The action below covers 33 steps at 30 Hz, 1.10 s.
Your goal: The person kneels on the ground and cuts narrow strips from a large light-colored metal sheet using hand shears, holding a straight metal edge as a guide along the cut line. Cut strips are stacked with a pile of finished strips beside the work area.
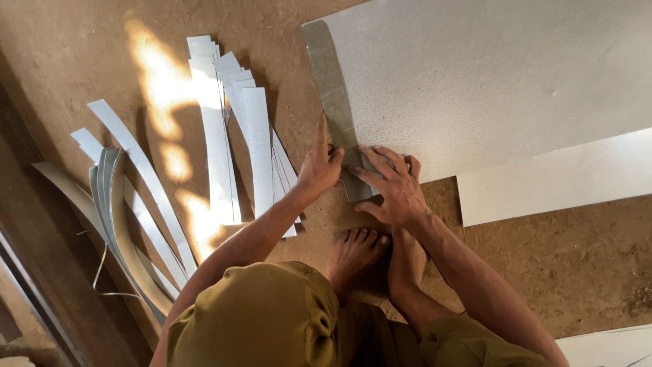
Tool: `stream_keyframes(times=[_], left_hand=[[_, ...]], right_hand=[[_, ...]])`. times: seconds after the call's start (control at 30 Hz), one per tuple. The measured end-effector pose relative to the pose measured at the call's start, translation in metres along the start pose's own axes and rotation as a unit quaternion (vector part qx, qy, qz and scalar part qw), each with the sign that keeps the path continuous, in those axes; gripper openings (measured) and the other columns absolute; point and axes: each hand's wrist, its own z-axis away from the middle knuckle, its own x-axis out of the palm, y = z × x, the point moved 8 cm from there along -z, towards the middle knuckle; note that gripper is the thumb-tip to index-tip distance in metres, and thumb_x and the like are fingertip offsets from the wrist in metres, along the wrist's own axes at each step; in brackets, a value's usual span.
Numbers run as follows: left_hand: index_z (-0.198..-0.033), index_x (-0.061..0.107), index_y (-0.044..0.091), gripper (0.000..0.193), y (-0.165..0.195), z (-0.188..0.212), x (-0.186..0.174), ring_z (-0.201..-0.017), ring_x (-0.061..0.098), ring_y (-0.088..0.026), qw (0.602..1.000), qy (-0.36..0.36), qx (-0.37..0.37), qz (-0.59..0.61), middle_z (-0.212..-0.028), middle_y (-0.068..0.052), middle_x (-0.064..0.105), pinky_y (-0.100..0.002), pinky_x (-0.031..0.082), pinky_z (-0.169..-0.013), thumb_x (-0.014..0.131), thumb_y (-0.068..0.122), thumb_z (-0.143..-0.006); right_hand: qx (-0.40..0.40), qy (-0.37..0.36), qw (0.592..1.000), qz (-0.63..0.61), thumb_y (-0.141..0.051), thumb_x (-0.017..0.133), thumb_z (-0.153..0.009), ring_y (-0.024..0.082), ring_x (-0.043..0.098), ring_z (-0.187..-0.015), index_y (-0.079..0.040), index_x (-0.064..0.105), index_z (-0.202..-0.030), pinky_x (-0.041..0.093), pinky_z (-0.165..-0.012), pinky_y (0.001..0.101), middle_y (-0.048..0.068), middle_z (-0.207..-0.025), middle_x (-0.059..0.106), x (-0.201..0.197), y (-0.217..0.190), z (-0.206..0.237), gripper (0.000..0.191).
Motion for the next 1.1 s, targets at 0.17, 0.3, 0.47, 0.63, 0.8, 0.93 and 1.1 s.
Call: stream_keyframes(times=[0.17,0.3,0.47,0.63,0.8,0.93,1.1], left_hand=[[-0.166,-0.023,0.021,0.092,-0.006,0.006,0.011,-0.102,0.073,-0.046,0.992,-0.069,-0.101,0.012,-0.122,-0.031,0.068,-0.057,0.057,-0.094,0.046,0.021,-0.106],[-0.161,-0.024,0.022,0.093,0.007,0.002,0.008,-0.124,0.064,-0.044,0.997,-0.053,-0.033,0.05,-0.155,-0.031,0.043,-0.056,0.053,-0.104,0.05,0.021,-0.106],[-0.162,-0.011,0.021,0.092,0.022,0.003,-0.006,-0.132,0.051,-0.051,0.994,0.046,0.093,0.031,-0.164,-0.035,0.029,-0.061,0.048,-0.108,0.06,0.012,-0.104],[-0.166,-0.007,0.023,0.095,-0.001,-0.002,0.002,-0.123,0.061,-0.041,0.974,-0.026,-0.013,0.225,-0.152,-0.032,0.047,-0.056,0.059,-0.091,0.058,0.007,-0.098],[-0.167,0.002,0.019,0.096,0.0,0.0,-0.003,-0.13,0.055,-0.032,0.97,0.012,0.06,0.236,-0.162,-0.023,0.031,-0.046,0.061,-0.1,0.063,-0.005,-0.096],[-0.165,0.011,0.016,0.096,0.01,0.033,-0.008,-0.133,0.05,-0.037,0.971,0.083,0.162,0.155,-0.169,-0.029,0.011,-0.044,0.067,-0.089,0.064,-0.014,-0.091],[-0.166,0.008,0.021,0.096,0.003,0.027,-0.006,-0.079,0.072,-0.03,0.963,0.054,0.032,0.264,-0.163,-0.026,0.024,-0.032,0.064,-0.042,0.058,-0.015,-0.092]], right_hand=[[0.001,0.003,0.999,0.045,-0.054,0.086,-0.068,0.026,0.034,-0.147,-0.031,0.072,-0.129,0.024,-0.112,0.0593,-0.002,-0.161,0.043,0.005,0.006,0.003,0.067],[0.003,0.003,0.997,0.072,-0.055,0.084,-0.07,0.026,0.034,-0.147,-0.031,0.07,-0.132,0.024,-0.111,0.0592,-0.002,-0.162,0.043,0.008,0.005,0.001,0.068],[-0.003,-0.009,0.995,0.096,-0.057,0.081,-0.072,0.026,0.032,-0.146,-0.031,0.069,-0.133,0.023,-0.111,0.0598,-0.001,-0.162,0.042,0.006,0.001,0.002,0.067],[-0.025,0.019,0.996,0.079,-0.059,0.077,-0.076,0.026,0.031,-0.146,-0.029,0.067,-0.134,0.023,-0.112,0.0595,-0.001,-0.164,0.039,0.007,0.001,0.003,0.066],[-0.016,-0.014,0.997,0.078,-0.052,0.078,-0.079,0.029,0.03,-0.146,-0.024,0.064,-0.137,0.023,-0.11,0.0619,0.004,-0.162,0.039,0.005,0.0,0.006,0.066],[0.027,0.15,0.986,0.067,-0.041,0.077,-0.091,0.026,0.044,-0.136,-0.016,0.061,-0.139,0.034,-0.11,0.051,0.004,-0.15,0.051,-0.035,-0.007,0.074,0.056],[0.327,0.146,0.932,-0.059,-0.03,0.07,-0.095,0.032,0.064,-0.107,-0.001,0.048,-0.141,0.057,-0.084,0.0438,0.023,-0.121,0.059,0.002,0.042,0.2,0.058]])
